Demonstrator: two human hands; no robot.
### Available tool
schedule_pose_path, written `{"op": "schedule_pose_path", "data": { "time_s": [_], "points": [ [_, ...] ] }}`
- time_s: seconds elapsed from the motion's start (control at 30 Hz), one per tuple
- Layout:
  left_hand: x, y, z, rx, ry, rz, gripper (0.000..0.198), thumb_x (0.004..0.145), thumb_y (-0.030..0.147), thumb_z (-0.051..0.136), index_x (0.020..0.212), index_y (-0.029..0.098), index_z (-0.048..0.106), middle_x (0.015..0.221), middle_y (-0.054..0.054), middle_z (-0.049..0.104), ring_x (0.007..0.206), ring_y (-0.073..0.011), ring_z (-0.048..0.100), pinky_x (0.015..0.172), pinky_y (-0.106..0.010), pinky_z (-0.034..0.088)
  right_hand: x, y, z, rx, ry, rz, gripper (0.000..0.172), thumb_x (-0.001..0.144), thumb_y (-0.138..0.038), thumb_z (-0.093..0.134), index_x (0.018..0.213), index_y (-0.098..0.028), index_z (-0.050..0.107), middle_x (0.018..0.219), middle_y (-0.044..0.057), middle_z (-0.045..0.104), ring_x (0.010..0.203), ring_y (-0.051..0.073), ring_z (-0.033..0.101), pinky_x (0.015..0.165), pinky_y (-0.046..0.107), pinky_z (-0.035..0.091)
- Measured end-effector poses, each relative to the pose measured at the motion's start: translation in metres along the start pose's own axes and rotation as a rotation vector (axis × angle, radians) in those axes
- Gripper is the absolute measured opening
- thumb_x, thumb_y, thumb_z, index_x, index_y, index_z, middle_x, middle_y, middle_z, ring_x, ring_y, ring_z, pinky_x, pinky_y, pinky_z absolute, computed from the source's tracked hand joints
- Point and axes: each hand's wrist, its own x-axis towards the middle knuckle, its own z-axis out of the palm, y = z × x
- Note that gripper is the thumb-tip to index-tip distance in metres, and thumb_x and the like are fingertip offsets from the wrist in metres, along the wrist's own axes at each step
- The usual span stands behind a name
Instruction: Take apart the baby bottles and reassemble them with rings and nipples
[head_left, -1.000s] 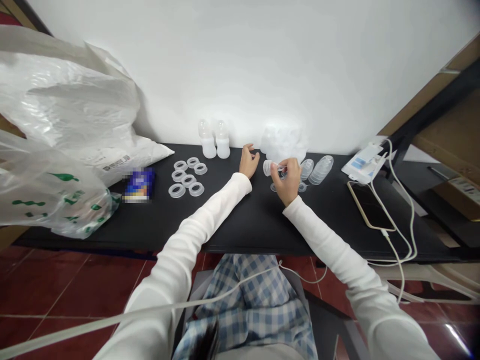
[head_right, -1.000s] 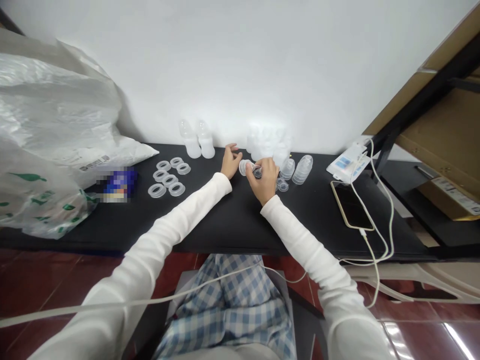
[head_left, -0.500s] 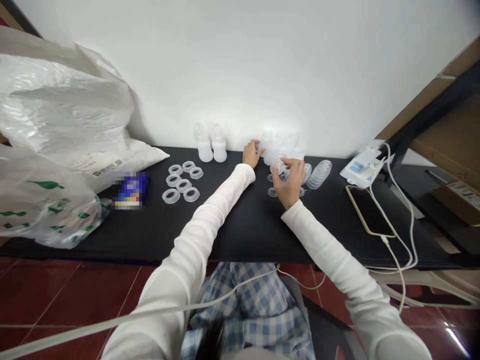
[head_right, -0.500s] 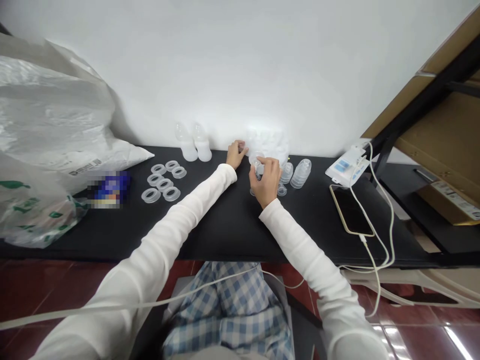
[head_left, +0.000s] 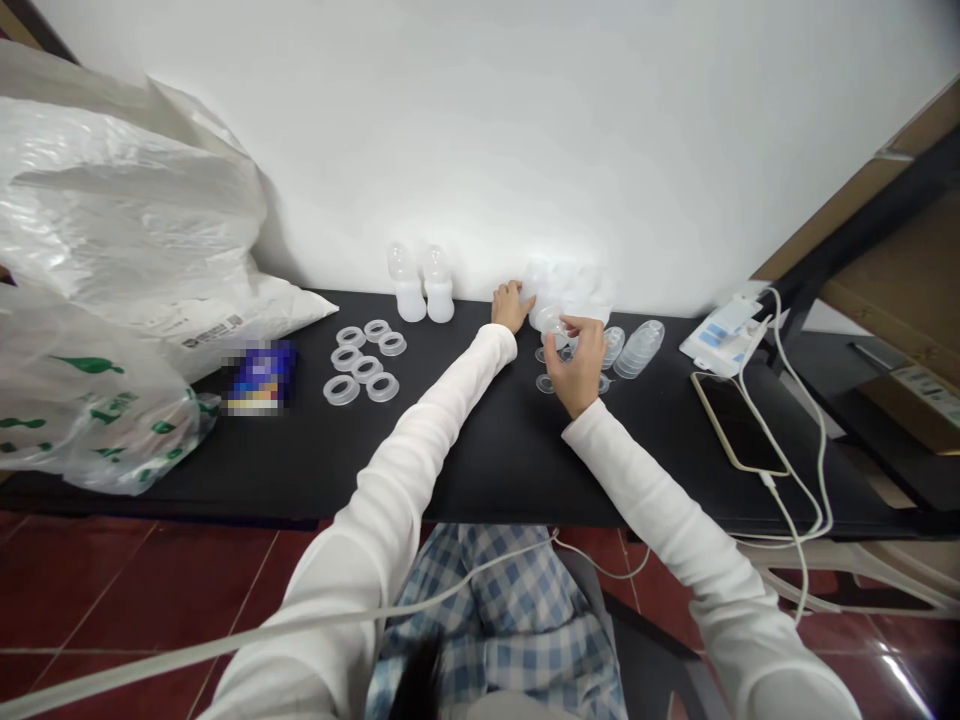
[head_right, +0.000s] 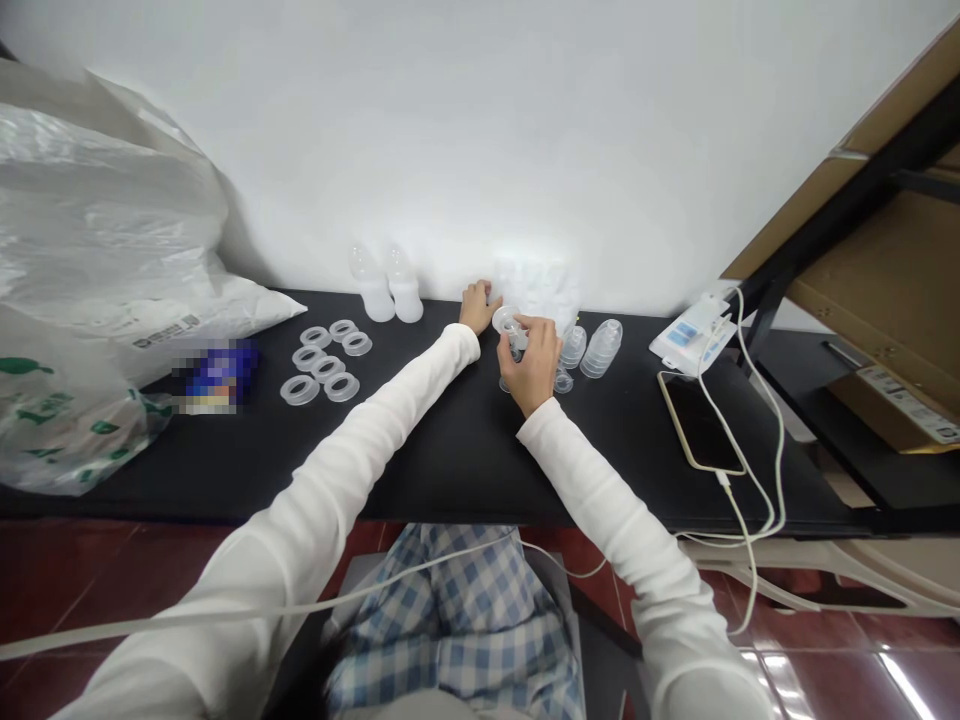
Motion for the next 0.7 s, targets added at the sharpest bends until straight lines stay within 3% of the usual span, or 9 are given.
{"op": "schedule_pose_path", "data": {
  "time_s": [0.17,0.27,0.37,0.53,0.7],
  "points": [
    [-0.016,0.001,-0.019,-0.002,0.07,-0.048,0.036,0.079,0.028,0.078,0.096,0.02,0.048,0.107,-0.013,0.059,0.117,-0.0316,0.057,0.106,-0.049,0.042,-0.001,-0.001,0.001,0.006,-0.006,0.002,0.022,0.091,-0.031,0.057,0.109,-0.02,0.055,0.101,0.009,0.062,0.092,0.024,0.059,0.084,0.044,0.046],
    [-0.038,-0.002,-0.044,-0.031,0.141,-0.055,0.042,0.077,0.028,0.08,0.1,0.021,0.047,0.107,-0.011,0.059,0.114,-0.0284,0.059,0.104,-0.047,0.044,-0.001,0.0,0.002,0.015,-0.028,-0.004,0.022,0.091,-0.032,0.057,0.11,-0.02,0.056,0.101,0.009,0.063,0.093,0.025,0.06,0.084,0.043,0.047],
    [-0.068,-0.003,-0.075,0.017,0.161,0.031,0.045,0.077,0.029,0.079,0.107,0.022,0.047,0.114,-0.01,0.059,0.117,-0.0272,0.058,0.105,-0.046,0.043,-0.002,0.002,0.003,0.034,-0.089,-0.022,0.023,0.093,-0.033,0.056,0.112,-0.02,0.057,0.103,0.009,0.064,0.095,0.025,0.061,0.086,0.043,0.047],
    [-0.106,0.001,-0.121,0.143,0.038,0.172,0.046,0.08,0.031,0.074,0.117,0.023,0.048,0.125,-0.011,0.06,0.122,-0.0292,0.056,0.106,-0.046,0.042,-0.001,0.006,0.004,0.029,-0.17,-0.092,0.023,0.098,-0.035,0.053,0.115,-0.022,0.06,0.106,0.009,0.069,0.1,0.026,0.064,0.09,0.043,0.047],
    [-0.116,0.006,-0.137,0.194,-0.082,0.309,0.045,0.085,0.03,0.069,0.125,0.022,0.05,0.137,-0.014,0.058,0.131,-0.0313,0.053,0.108,-0.046,0.04,0.0,0.01,0.003,0.032,-0.263,-0.152,0.021,0.1,-0.029,0.05,0.116,-0.024,0.061,0.112,0.009,0.072,0.107,0.026,0.066,0.096,0.044,0.044]
  ]
}}
